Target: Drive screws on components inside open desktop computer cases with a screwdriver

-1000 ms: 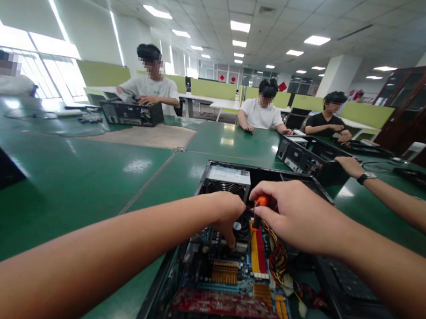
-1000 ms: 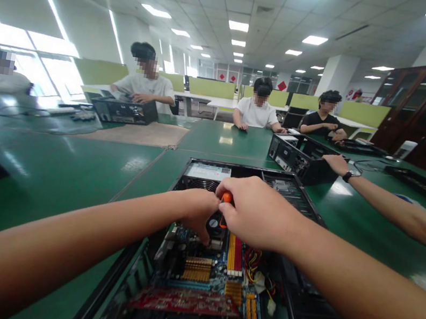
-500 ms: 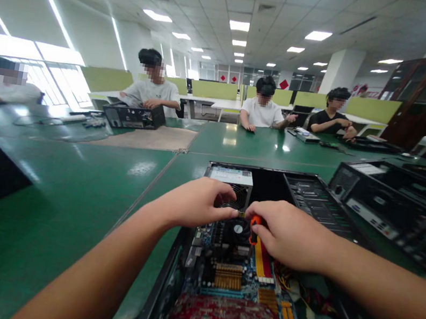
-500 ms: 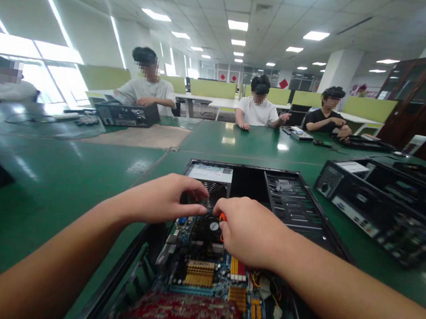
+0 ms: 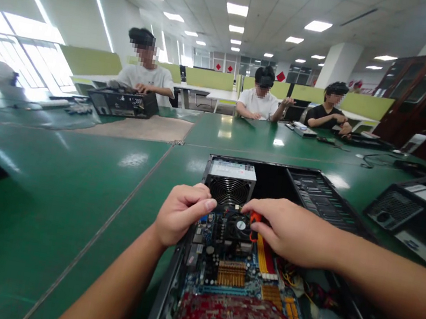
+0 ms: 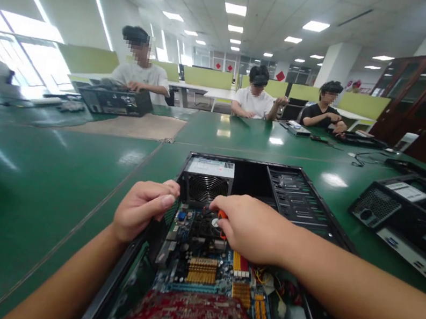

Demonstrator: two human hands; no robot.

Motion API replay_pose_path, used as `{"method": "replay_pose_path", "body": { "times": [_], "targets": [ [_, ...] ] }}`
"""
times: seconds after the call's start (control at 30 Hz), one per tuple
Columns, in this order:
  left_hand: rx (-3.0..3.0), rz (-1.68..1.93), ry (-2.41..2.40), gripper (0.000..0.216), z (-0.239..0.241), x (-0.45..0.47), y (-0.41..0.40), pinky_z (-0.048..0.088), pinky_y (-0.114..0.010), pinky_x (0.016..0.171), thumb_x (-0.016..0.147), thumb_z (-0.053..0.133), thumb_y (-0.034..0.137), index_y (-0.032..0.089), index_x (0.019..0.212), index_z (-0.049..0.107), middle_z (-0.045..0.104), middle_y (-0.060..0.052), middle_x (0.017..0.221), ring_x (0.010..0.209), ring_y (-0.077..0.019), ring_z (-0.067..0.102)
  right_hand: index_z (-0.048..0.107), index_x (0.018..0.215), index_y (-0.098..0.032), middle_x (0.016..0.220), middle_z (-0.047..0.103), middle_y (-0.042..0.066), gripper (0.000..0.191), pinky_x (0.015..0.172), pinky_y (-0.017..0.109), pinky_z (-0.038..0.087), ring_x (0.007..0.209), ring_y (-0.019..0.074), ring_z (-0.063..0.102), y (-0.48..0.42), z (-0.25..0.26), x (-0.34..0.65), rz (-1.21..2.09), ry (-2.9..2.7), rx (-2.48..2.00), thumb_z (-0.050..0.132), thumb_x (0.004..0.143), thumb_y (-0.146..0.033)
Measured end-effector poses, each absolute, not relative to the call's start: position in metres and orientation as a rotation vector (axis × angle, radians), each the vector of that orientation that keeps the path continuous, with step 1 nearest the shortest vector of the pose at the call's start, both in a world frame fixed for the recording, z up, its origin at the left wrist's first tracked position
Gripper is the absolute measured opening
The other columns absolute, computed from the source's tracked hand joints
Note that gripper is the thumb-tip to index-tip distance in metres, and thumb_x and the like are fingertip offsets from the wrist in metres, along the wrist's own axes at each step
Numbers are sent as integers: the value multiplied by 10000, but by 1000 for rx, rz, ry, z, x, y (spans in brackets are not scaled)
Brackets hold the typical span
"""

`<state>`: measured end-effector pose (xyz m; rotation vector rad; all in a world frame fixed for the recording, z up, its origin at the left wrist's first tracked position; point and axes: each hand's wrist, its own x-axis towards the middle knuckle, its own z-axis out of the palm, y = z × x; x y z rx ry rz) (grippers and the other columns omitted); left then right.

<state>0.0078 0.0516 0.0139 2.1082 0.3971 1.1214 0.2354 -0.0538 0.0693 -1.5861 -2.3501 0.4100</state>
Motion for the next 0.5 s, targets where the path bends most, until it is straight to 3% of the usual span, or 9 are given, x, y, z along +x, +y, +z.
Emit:
{"method": "replay_pose_path", "body": {
  "times": [0.2,0.4,0.5],
  "targets": [
    [2092,1128,387,575,16,8,49,370,-356,658,958,557,456,207,467,393,374,19,455,553,-152,376,672,1104,-184,1059,728,63,191,834,317,469,944,205,652,-54,88,216,444,-2393,-1514,548,961,-156],
    [2101,1132,408,559,16,7,47,353,-347,635,946,564,432,206,468,385,378,20,463,553,-150,393,663,1106,-172,1040,728,68,199,806,318,460,937,217,653,-47,68,206,371,-2449,-1487,554,942,-139],
    [2100,1135,411,544,14,7,47,348,-345,623,945,562,413,207,470,394,392,15,475,558,-153,407,684,1025,-176,957,735,60,116,749,308,435,882,217,666,-43,59,203,256,-2481,-1521,602,961,-227]
  ]
}}
